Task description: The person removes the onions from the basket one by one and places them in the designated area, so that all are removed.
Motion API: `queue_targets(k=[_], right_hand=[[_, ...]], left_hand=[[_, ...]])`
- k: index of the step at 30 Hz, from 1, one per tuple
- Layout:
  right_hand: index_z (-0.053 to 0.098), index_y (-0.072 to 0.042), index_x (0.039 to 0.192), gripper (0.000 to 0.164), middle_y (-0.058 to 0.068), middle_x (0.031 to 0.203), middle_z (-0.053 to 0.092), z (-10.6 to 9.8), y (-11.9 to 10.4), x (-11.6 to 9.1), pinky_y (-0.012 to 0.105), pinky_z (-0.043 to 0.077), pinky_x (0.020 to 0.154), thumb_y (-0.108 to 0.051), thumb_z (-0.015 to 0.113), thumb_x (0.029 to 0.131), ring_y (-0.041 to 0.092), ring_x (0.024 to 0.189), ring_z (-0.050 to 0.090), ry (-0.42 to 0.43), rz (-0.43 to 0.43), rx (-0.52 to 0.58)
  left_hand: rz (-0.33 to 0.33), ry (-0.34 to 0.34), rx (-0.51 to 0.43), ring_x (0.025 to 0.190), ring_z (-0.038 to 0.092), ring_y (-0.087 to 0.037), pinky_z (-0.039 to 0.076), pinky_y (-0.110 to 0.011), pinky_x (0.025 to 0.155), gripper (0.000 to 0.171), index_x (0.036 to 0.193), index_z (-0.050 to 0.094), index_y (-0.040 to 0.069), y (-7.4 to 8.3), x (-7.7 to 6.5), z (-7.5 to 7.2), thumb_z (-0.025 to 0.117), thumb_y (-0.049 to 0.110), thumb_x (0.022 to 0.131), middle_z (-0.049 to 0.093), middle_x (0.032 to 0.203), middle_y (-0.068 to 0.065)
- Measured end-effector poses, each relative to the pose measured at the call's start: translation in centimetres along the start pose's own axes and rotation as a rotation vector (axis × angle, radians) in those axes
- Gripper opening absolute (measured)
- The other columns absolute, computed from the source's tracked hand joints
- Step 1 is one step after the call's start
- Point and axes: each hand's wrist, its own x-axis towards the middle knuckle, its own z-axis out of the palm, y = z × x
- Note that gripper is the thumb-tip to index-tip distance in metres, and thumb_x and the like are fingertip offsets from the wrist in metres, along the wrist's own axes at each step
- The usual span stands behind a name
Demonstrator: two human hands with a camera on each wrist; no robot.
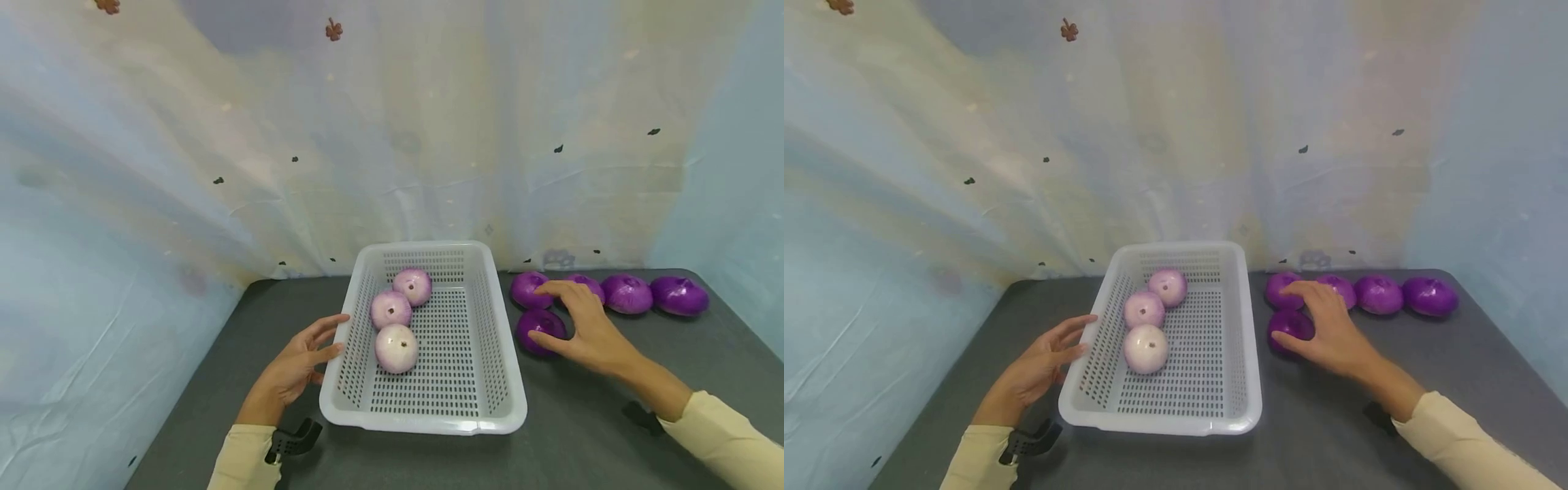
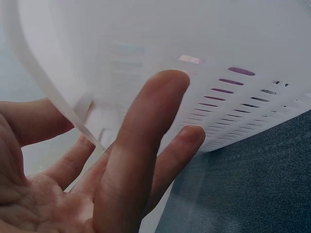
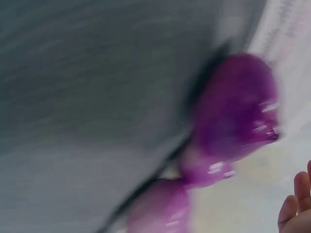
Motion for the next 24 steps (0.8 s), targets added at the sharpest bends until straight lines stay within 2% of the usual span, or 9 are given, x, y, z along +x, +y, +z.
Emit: queue_targets(k=[5,11,15,20,24], right_hand=[[0.055,-0.017,0.132,0.065,0.003,0.138,0.052,0.2,-3.8,2.0,0.058,0.032,0.103,-0.025,0.086,0.075,0.025,0.131,0.04,-0.069,-0.058,0.025],[0.055,-0.024,0.132,0.06,-0.002,0.139,0.049,0.5,-8.5,4.8,0.053,0.035,0.103,-0.04,0.081,0.08,0.019,0.129,0.041,-0.215,-0.133,-0.007],[0.054,-0.026,0.132,0.059,-0.004,0.138,0.051,1.0,-11.4,7.2,0.052,0.039,0.103,-0.047,0.077,0.082,0.019,0.128,0.042,-0.3,-0.178,0.015],[0.055,-0.024,0.134,0.062,-0.006,0.139,0.054,3.3,-13.4,10.2,0.053,0.037,0.111,-0.052,0.076,0.082,0.02,0.133,0.044,-0.403,-0.215,0.016],[0.055,-0.025,0.136,0.064,-0.006,0.142,0.055,5.8,-14.2,11.6,0.053,0.031,0.118,-0.054,0.075,0.082,0.02,0.138,0.043,-0.541,-0.226,-0.062]], left_hand=[[0.005,-0.001,-0.001,0.108,0.067,-0.026,0.062,-0.046,0.075,0.065,0.154,0.032,0.016,0.0,0.0,0.0,0.064,0.017,0.098,0.024,0.163,-0.017],[0.007,-0.004,0.0,0.107,0.068,-0.025,0.062,-0.047,0.075,0.064,0.154,0.032,0.015,0.0,0.0,0.0,0.064,0.018,0.098,0.024,0.163,-0.017],[0.005,-0.003,-0.001,0.107,0.068,-0.025,0.062,-0.046,0.075,0.064,0.154,0.033,0.016,0.0,0.0,0.0,0.064,0.018,0.098,0.023,0.163,-0.017],[0.009,-0.007,-0.006,0.108,0.068,-0.026,0.062,-0.046,0.075,0.064,0.154,0.032,0.015,0.1,0.0,0.0,0.064,0.017,0.098,0.023,0.163,-0.017],[0.01,-0.007,0.004,0.107,0.068,-0.026,0.062,-0.047,0.074,0.064,0.155,0.032,0.015,0.1,0.0,0.0,0.063,0.017,0.098,0.022,0.163,-0.017]])
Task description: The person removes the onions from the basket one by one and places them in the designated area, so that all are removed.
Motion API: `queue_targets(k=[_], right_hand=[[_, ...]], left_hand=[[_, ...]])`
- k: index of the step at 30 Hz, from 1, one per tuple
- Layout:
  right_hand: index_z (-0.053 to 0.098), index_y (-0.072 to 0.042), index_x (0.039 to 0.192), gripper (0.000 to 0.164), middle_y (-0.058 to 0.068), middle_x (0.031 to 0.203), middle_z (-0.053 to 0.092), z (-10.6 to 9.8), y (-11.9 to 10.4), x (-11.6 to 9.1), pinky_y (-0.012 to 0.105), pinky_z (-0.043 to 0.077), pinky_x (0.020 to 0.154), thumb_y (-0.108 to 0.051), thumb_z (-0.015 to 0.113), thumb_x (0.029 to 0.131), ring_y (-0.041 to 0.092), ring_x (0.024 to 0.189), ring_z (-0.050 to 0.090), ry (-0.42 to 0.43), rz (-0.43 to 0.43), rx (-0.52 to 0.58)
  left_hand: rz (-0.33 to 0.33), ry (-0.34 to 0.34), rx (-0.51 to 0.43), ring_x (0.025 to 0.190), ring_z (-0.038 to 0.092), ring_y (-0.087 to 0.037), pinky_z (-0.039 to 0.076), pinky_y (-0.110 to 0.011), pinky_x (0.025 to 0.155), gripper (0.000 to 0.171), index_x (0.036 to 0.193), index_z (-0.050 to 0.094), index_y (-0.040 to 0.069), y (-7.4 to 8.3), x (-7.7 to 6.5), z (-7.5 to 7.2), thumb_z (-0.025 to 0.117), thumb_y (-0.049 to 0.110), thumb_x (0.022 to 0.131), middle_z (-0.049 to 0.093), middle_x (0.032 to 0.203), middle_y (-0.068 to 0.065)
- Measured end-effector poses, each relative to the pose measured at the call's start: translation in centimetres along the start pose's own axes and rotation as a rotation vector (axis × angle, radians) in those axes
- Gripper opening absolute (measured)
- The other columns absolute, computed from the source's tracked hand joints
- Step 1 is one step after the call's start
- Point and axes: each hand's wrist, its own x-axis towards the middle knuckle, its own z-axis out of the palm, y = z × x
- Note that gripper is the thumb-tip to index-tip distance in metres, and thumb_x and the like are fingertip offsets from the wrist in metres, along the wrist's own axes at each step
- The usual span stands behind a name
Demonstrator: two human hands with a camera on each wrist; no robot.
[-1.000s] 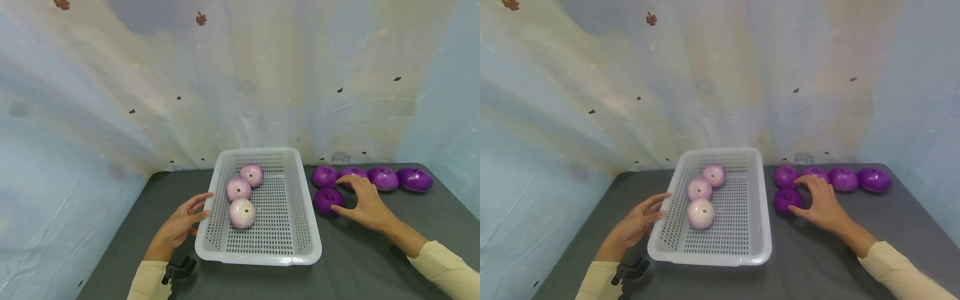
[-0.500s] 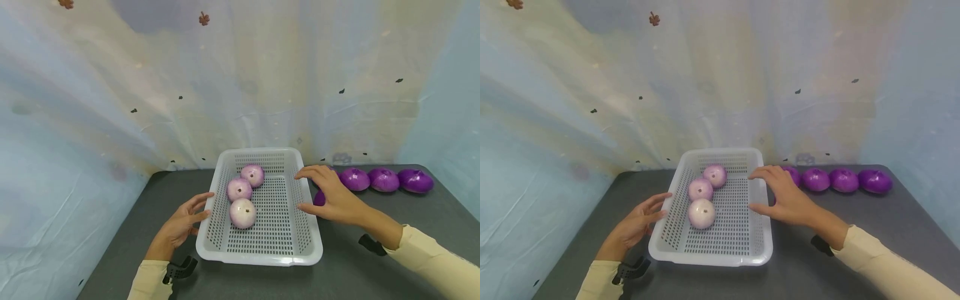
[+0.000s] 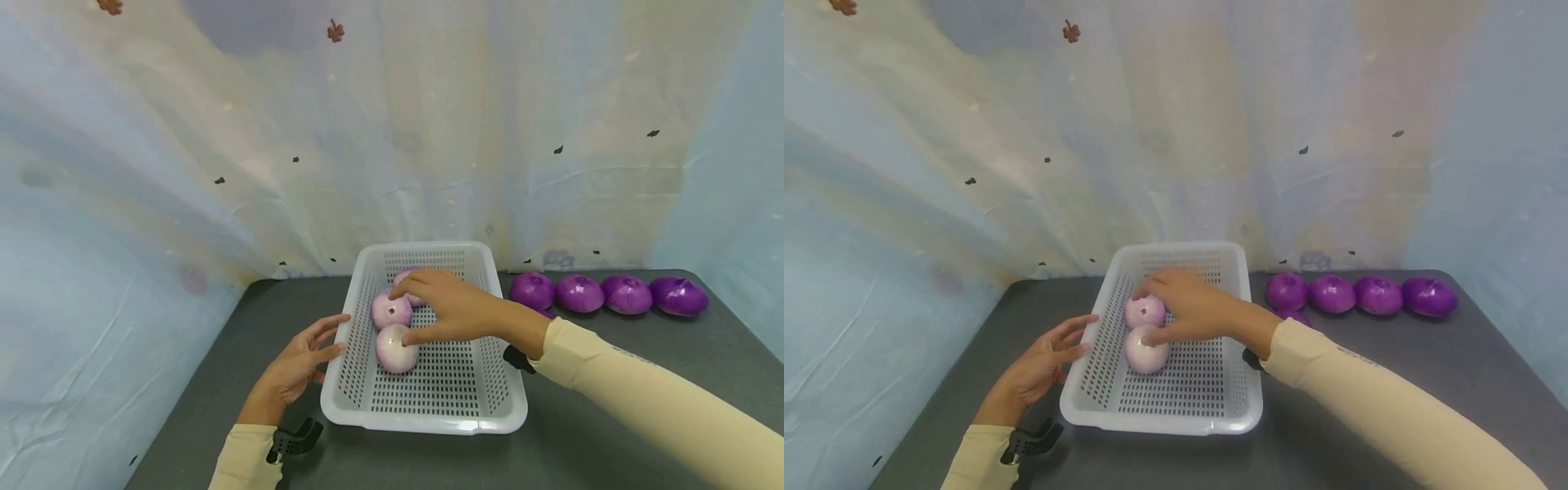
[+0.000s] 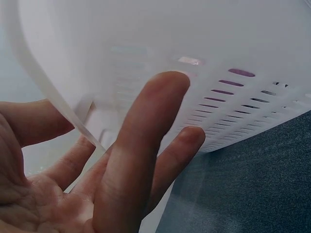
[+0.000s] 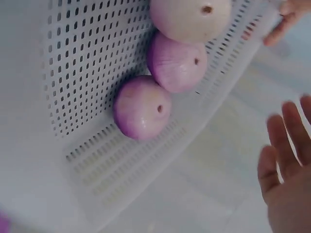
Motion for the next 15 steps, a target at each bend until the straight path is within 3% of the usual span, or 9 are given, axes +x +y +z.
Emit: queue_targets(k=[7,15], right_hand=[[0.053,-0.026,0.141,0.067,-0.006,0.145,0.053,2.2,-0.2,2.7,0.049,0.026,0.122,-0.052,0.074,0.083,0.018,0.14,0.043,-0.204,0.007,-0.107],[0.049,-0.029,0.145,0.078,-0.007,0.144,0.052,4.7,0.5,3.5,0.045,0.041,0.114,-0.051,0.08,0.077,0.019,0.128,0.052,-0.306,0.073,-0.164]], left_hand=[[-0.008,0.011,0.009,0.108,0.068,-0.028,0.061,-0.05,0.075,0.064,0.154,0.033,0.016,-0.1,0.0,0.0,0.064,0.018,0.098,0.022,0.163,-0.017],[-0.008,0.021,0.0,0.109,0.067,-0.03,0.061,-0.053,0.076,0.064,0.153,0.034,0.016,0.0,0.1,0.1,0.065,0.017,0.097,0.023,0.163,-0.017]])
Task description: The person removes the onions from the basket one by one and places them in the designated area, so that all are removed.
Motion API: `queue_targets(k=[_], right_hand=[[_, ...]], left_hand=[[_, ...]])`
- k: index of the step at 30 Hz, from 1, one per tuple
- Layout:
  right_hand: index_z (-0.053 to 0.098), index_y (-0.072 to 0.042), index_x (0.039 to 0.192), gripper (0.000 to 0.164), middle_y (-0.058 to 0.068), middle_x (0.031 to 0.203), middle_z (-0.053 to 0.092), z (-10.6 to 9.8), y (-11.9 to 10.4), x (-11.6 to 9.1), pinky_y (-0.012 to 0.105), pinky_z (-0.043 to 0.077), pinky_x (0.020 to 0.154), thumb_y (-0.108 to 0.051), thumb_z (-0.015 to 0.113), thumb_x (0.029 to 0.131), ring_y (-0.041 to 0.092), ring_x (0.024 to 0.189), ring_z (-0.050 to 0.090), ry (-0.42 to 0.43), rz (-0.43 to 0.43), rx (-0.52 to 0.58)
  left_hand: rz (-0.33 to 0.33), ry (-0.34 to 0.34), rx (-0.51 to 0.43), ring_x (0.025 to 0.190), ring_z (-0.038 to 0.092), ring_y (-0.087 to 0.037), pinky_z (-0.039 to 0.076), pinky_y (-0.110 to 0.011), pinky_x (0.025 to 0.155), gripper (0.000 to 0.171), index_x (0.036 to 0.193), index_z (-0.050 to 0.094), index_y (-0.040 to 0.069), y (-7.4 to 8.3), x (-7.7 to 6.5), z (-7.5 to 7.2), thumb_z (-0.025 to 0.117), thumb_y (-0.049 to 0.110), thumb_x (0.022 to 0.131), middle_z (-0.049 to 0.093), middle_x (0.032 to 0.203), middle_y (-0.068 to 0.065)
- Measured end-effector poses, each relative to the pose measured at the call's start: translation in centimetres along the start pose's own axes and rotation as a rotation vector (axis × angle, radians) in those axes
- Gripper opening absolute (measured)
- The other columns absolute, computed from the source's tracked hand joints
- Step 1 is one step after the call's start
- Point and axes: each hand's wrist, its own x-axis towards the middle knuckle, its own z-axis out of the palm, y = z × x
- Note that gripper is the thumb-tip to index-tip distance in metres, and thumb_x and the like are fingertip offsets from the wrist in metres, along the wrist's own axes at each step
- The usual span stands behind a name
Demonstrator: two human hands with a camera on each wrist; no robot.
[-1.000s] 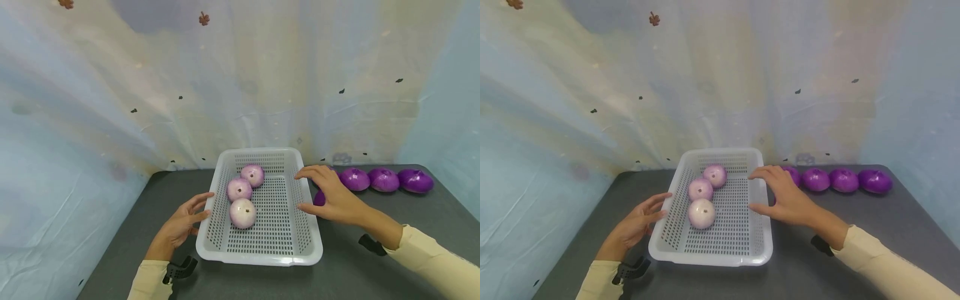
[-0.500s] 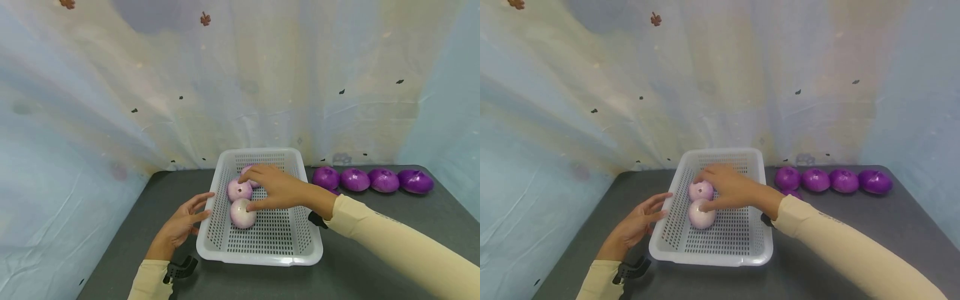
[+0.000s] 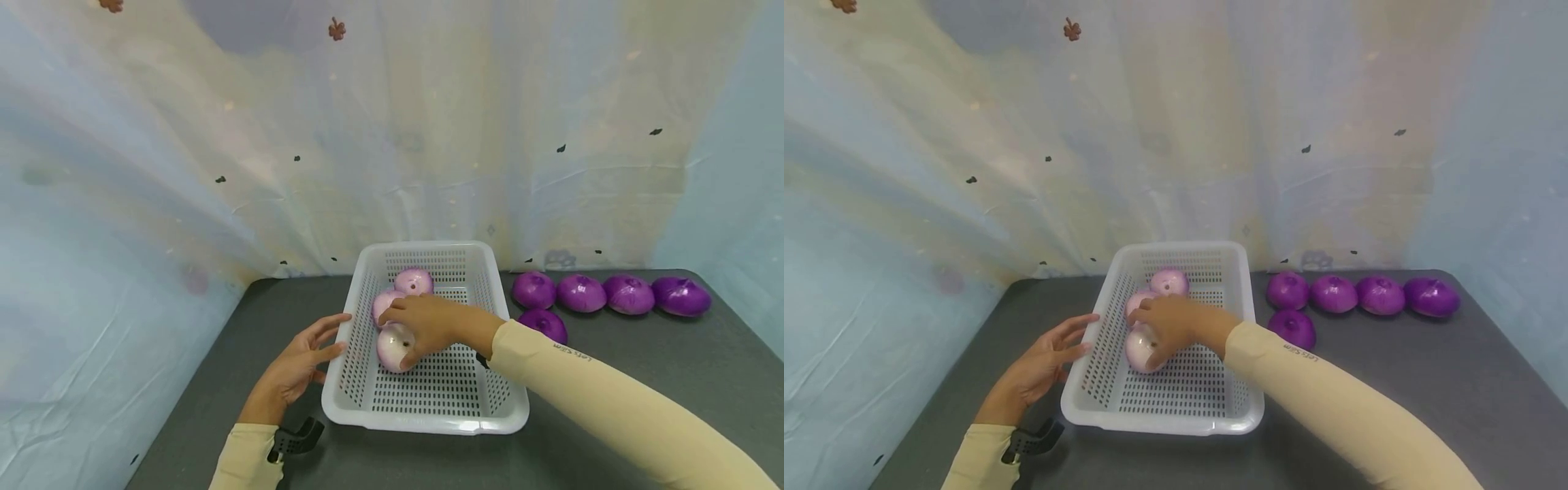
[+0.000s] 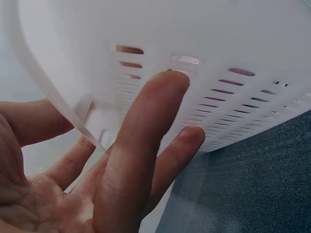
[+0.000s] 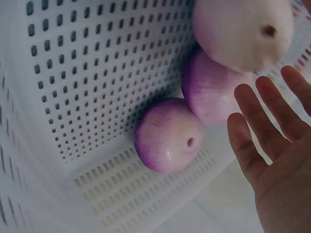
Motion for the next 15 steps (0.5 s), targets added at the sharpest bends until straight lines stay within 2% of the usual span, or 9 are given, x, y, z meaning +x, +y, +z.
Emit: queue_targets(k=[3,8,15], right_hand=[[0.047,-0.028,0.146,0.079,-0.006,0.142,0.054,0.6,-0.1,0.1,0.044,0.044,0.112,-0.052,0.08,0.077,0.018,0.124,0.054,-0.011,-0.01,-0.042],[0.045,-0.029,0.148,0.085,-0.005,0.148,0.051,1.3,-0.2,0.1,0.046,0.043,0.113,-0.052,0.082,0.075,0.019,0.127,0.055,-0.035,-0.019,-0.092],[0.045,-0.03,0.147,0.09,-0.007,0.142,0.054,1.5,-0.5,0.0,0.044,0.043,0.113,-0.049,0.088,0.07,0.016,0.124,0.055,-0.052,-0.017,-0.091]], left_hand=[[-0.003,0.003,-0.001,0.11,0.067,-0.03,0.06,-0.053,0.077,0.064,0.153,0.035,0.016,0.1,0.0,0.0,0.065,0.017,0.097,0.023,0.163,-0.017],[-0.003,0.001,0.005,0.11,0.066,-0.029,0.061,-0.051,0.076,0.064,0.154,0.034,0.016,0.1,0.0,0.0,0.064,0.017,0.098,0.024,0.163,-0.017],[0.007,-0.012,0.005,0.109,0.067,-0.028,0.061,-0.05,0.075,0.063,0.154,0.033,0.015,0.0,-0.1,-0.1,0.063,0.017,0.099,0.024,0.163,-0.017]])
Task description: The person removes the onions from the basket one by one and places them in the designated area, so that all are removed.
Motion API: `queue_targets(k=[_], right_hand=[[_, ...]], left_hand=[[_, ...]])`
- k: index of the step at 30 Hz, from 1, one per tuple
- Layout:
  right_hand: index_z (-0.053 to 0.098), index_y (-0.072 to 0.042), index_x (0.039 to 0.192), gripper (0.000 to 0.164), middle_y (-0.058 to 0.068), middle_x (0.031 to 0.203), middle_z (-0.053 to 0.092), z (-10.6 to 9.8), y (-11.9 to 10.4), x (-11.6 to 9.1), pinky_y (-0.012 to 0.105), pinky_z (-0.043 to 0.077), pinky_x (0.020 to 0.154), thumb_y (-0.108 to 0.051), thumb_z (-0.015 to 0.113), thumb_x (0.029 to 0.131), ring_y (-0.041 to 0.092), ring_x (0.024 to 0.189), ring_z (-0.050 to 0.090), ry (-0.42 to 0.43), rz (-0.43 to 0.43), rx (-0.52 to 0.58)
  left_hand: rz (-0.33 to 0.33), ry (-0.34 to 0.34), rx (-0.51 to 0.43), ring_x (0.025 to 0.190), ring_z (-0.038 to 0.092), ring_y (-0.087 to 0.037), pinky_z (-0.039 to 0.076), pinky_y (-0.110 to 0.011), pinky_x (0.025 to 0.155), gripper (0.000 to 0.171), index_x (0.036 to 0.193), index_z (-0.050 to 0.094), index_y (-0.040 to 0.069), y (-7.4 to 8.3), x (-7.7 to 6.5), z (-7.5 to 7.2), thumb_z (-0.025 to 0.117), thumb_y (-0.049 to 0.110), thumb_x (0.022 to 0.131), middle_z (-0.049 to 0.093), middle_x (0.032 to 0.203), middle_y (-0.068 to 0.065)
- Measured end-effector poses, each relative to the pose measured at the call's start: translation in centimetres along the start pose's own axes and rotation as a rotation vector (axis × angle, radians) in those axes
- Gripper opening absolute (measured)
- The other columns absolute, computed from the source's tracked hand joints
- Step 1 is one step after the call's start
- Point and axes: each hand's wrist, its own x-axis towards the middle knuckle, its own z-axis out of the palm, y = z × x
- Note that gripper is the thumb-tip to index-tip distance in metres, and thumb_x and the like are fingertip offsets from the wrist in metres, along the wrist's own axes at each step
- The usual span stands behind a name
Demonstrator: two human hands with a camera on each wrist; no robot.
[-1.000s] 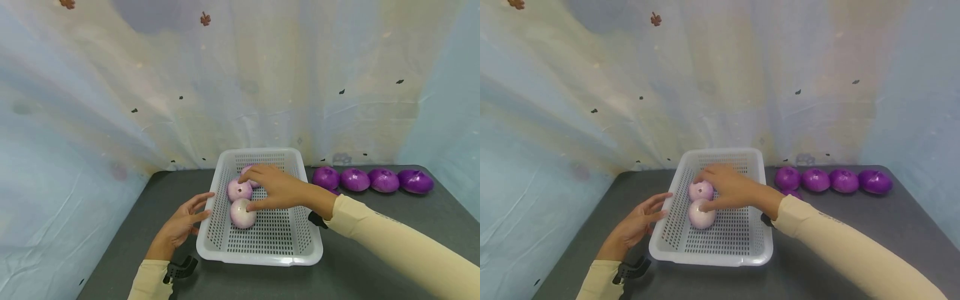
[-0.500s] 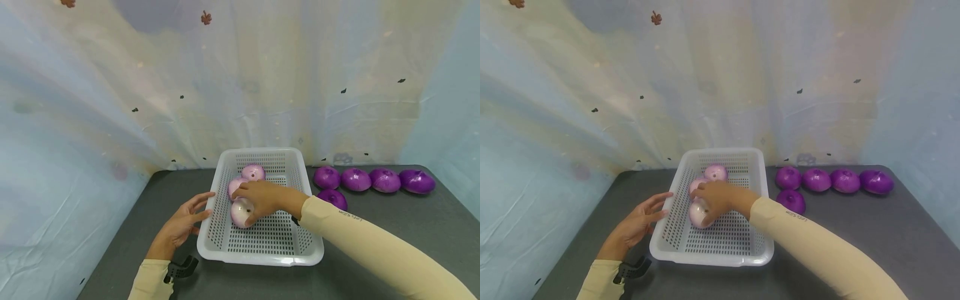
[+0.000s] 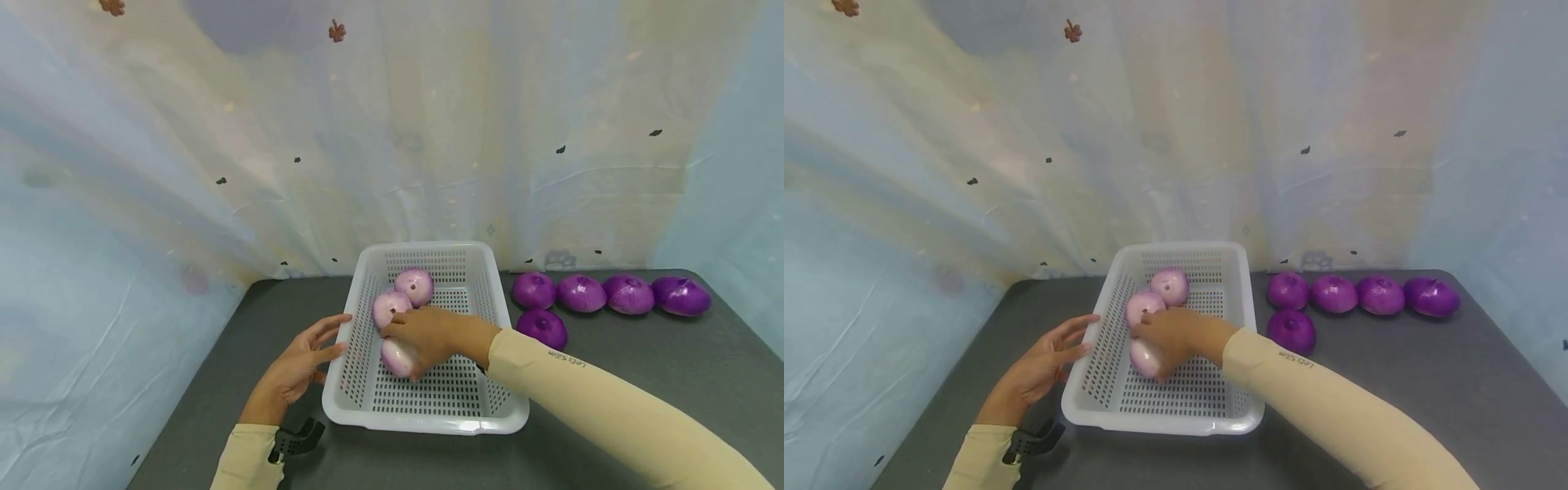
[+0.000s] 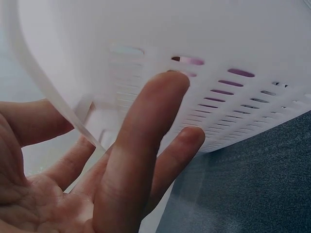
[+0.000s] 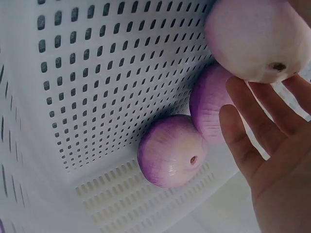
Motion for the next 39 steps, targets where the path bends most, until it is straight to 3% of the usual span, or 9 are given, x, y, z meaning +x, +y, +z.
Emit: queue_targets(k=[8,15,22,28,34,39], right_hand=[[0.043,-0.028,0.147,0.093,-0.006,0.142,0.055,0.0,0.1,-0.2,0.042,0.041,0.115,-0.048,0.089,0.069,0.015,0.127,0.055,-0.009,0.011,0.01],[0.042,-0.021,0.145,0.088,-0.004,0.136,0.056,-0.6,0.2,-0.9,0.039,0.047,0.109,-0.046,0.085,0.072,0.016,0.119,0.056,0.098,-0.043,0.08],[0.043,-0.025,0.147,0.087,-0.003,0.147,0.049,-3.2,0.2,-3.2,0.046,0.049,0.105,-0.047,0.084,0.073,0.02,0.128,0.052,0.193,-0.05,0.19],[0.043,-0.021,0.147,0.087,-0.003,0.148,0.047,-4.3,1.0,-5.8,0.042,0.052,0.103,-0.047,0.083,0.075,0.019,0.126,0.054,0.261,-0.043,0.302],[0.041,-0.022,0.147,0.088,-0.008,0.143,0.05,-3.6,2.6,-8.0,0.04,0.049,0.106,-0.047,0.085,0.074,0.012,0.126,0.053,0.311,-0.024,0.405],[0.043,-0.023,0.144,0.086,-0.011,0.136,0.052,-1.8,3.7,-8.9,0.039,0.05,0.104,-0.044,0.086,0.074,0.009,0.121,0.054,0.355,-0.027,0.47]], left_hand=[[-0.003,0.0,-0.003,0.107,0.067,-0.026,0.061,-0.049,0.075,0.063,0.154,0.033,0.017,0.0,0.0,0.1,0.063,0.018,0.099,0.024,0.163,-0.016],[-0.009,0.02,-0.004,0.108,0.067,-0.027,0.061,-0.052,0.076,0.063,0.153,0.035,0.017,0.0,-0.1,0.2,0.065,0.019,0.097,0.025,0.162,-0.016],[-0.018,0.031,-0.01,0.108,0.067,-0.026,0.06,-0.054,0.076,0.063,0.152,0.036,0.018,-0.1,0.1,0.1,0.066,0.018,0.097,0.026,0.162,-0.015],[-0.012,0.015,-0.021,0.109,0.067,-0.026,0.06,-0.054,0.077,0.063,0.153,0.035,0.019,0.0,0.1,0.0,0.064,0.018,0.098,0.026,0.162,-0.013],[-0.005,-0.001,-0.017,0.108,0.067,-0.025,0.061,-0.052,0.077,0.065,0.154,0.034,0.018,-0.2,0.1,-0.1,0.065,0.019,0.097,0.024,0.162,-0.014],[-0.023,0.021,-0.029,0.108,0.067,-0.024,0.061,-0.052,0.077,0.064,0.153,0.036,0.02,-0.2,0.2,-0.1,0.067,0.019,0.096,0.027,0.162,-0.012]])
